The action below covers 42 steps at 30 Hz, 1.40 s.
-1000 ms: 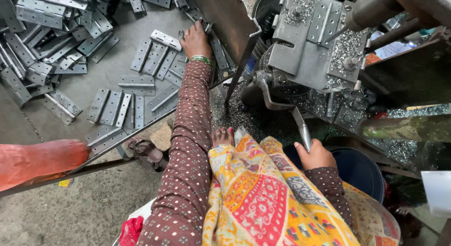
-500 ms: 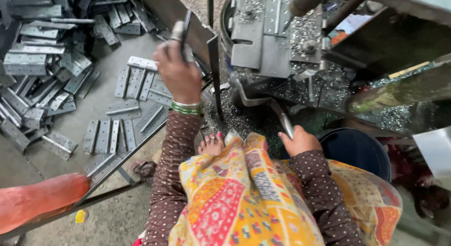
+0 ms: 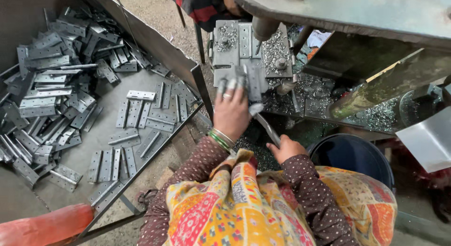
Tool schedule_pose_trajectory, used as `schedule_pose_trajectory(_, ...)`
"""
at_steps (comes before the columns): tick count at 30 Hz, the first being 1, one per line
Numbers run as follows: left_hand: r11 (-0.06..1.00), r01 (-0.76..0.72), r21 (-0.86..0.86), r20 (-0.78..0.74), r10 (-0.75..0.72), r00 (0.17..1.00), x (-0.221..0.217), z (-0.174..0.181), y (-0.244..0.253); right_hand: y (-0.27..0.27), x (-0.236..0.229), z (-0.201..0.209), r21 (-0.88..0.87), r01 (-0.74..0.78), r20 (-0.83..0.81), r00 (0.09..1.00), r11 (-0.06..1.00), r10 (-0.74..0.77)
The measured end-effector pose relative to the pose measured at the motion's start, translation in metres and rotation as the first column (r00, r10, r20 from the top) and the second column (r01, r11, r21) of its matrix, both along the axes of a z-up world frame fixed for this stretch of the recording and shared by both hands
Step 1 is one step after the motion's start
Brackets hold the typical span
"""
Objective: The person operates a drill press to process metal brackets. They pick up brackets from a pile, place them under the drill, and use a lever to activate the machine, then return the processed pieces to the pile.
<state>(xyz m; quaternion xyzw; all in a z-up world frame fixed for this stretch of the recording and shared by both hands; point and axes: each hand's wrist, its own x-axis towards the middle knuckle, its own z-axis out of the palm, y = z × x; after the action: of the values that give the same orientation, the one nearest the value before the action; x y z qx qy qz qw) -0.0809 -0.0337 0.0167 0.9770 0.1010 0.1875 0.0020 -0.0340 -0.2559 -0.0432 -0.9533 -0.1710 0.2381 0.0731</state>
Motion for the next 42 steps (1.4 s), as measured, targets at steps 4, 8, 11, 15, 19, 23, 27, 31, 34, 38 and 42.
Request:
schedule_pose_trajectory(4,0.997,-0.037,0.07,-0.047,0.04,0.998,0.024,0.0,-0.007,0.001,0.002,-0.004,0.012,-0.014,0.027,1.0,1.0,0.014)
schedule_pose_trajectory(8,0.992,-0.11,0.059,-0.016,0.111,0.994,0.058,-0.007,0.007,-0.006,0.002,-0.018,0.03,-0.006,0.045,0.999,1.0,0.005)
schedule_pose_trajectory(11,0.993,-0.114,0.005,-0.112,0.114,0.987,0.066,-0.008,0.007,-0.006,-0.002,-0.035,0.002,0.043,0.027,0.999,0.999,-0.043)
schedule_pose_trajectory(15,0.993,-0.108,0.044,-0.138,0.114,0.984,0.054,-0.009,0.004,-0.004,-0.017,-0.058,0.029,0.036,0.108,0.993,0.999,-0.039)
schedule_pose_trajectory(19,0.993,-0.116,-0.027,-0.159,0.11,0.981,0.054,-0.007,0.002,-0.005,-0.015,-0.053,0.013,0.031,0.035,0.999,0.999,-0.031)
schedule_pose_trajectory(23,0.985,-0.135,0.104,-0.193,0.153,0.969,0.067,-0.009,0.004,-0.003,0.006,-0.04,-0.027,0.039,0.005,0.999,0.999,-0.039)
schedule_pose_trajectory(27,0.991,-0.13,-0.005,-0.214,0.126,0.969,0.069,-0.016,0.003,-0.009,0.002,-0.072,-0.02,0.072,-0.081,0.994,0.997,-0.073)
schedule_pose_trajectory(31,0.988,-0.141,-0.058,-0.196,0.127,0.972,0.062,-0.008,0.009,-0.01,-0.008,-0.115,0.148,0.006,0.072,0.997,0.989,-0.017)
schedule_pose_trajectory(34,0.994,-0.091,-0.057,-0.094,0.085,0.992,0.052,-0.007,0.007,-0.015,-0.014,-0.118,0.179,0.024,0.037,0.999,0.984,-0.031)
schedule_pose_trajectory(38,0.99,-0.104,0.1,-0.124,0.116,0.986,0.073,-0.006,0.015,-0.017,0.006,-0.085,0.011,0.044,-0.029,0.999,0.999,-0.044)
schedule_pose_trajectory(42,0.989,-0.122,-0.082,-0.281,0.095,0.955,0.089,-0.009,0.023,-0.014,-0.002,-0.08,-0.043,0.085,0.008,0.996,0.995,-0.084)
